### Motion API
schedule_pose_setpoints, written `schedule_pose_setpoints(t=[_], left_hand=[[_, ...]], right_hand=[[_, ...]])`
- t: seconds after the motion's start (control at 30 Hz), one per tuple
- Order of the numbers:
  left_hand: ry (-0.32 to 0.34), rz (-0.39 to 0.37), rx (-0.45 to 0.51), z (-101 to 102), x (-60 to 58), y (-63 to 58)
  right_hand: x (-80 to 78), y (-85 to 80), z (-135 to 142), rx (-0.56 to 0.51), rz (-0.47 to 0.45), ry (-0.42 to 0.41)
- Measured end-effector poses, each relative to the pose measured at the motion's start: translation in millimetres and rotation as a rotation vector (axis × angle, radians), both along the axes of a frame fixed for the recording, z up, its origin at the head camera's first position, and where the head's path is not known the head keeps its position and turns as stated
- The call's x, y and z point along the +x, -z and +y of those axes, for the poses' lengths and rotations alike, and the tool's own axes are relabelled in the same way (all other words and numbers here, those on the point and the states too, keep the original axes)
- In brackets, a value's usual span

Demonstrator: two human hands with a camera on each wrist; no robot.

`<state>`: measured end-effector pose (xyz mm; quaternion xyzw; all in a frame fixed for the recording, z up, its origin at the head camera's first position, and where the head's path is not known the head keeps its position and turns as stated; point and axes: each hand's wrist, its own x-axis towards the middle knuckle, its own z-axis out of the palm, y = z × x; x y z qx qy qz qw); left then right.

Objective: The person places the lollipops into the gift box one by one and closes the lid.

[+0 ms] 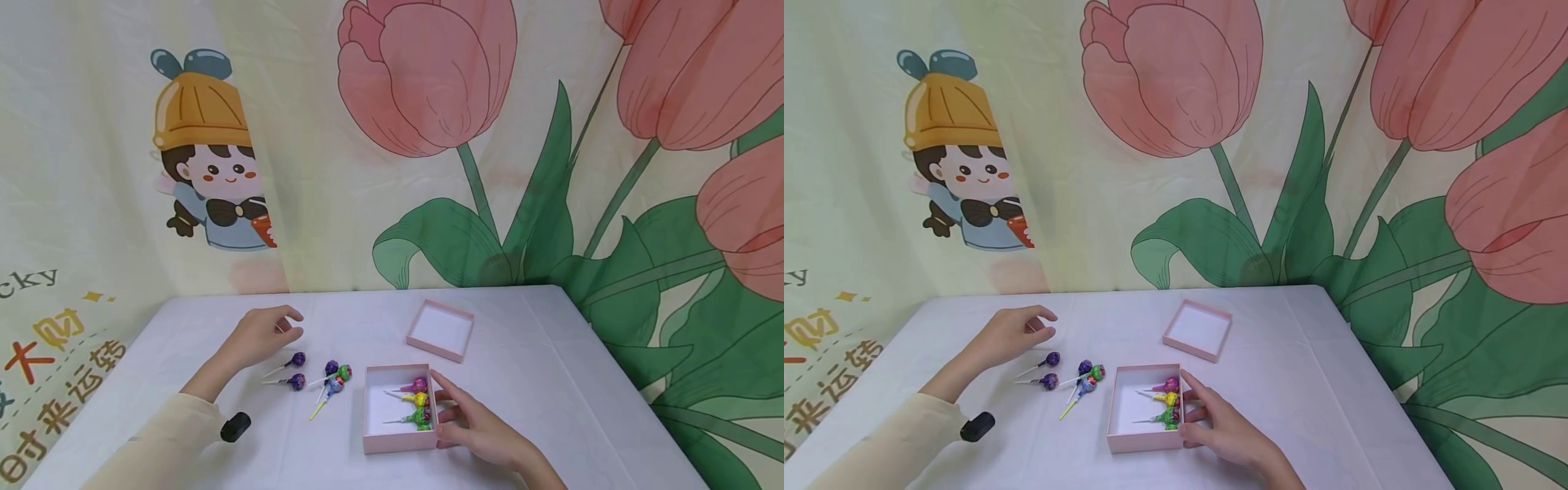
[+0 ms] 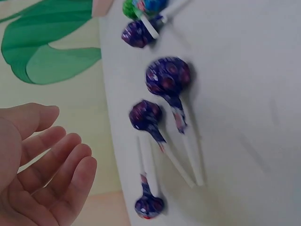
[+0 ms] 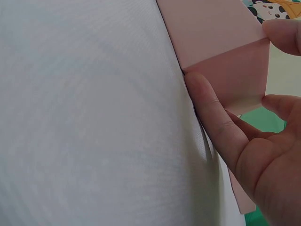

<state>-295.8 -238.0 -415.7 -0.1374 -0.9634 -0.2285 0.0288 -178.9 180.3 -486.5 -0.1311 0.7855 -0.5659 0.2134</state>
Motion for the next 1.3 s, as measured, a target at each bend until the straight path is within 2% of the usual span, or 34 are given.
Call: schedule_pose_setpoints(t=[0.17,0.43,0.6,1.3], left_hand=[[-0.027,-0.021,-0.023,-13.7,-2.4,9.4],[-0.086,-0.117,-0.041,-30.6,-6.1,24.4],[-0.111,-0.135,-0.056,-39.4,-7.6,30.8],[-0.191,-0.150,-0.081,-52.6,-9.2,39.4]], right_hand=[[0.0,0.4,0.0,0.001,-0.002,0.001],[0.4,0.0,-0.4,-0.004,-0.003,0.003],[0.6,0.5,-0.3,-0.002,-0.007,0.007],[-1.4,0.8,1.0,0.002,0.004,0.000]])
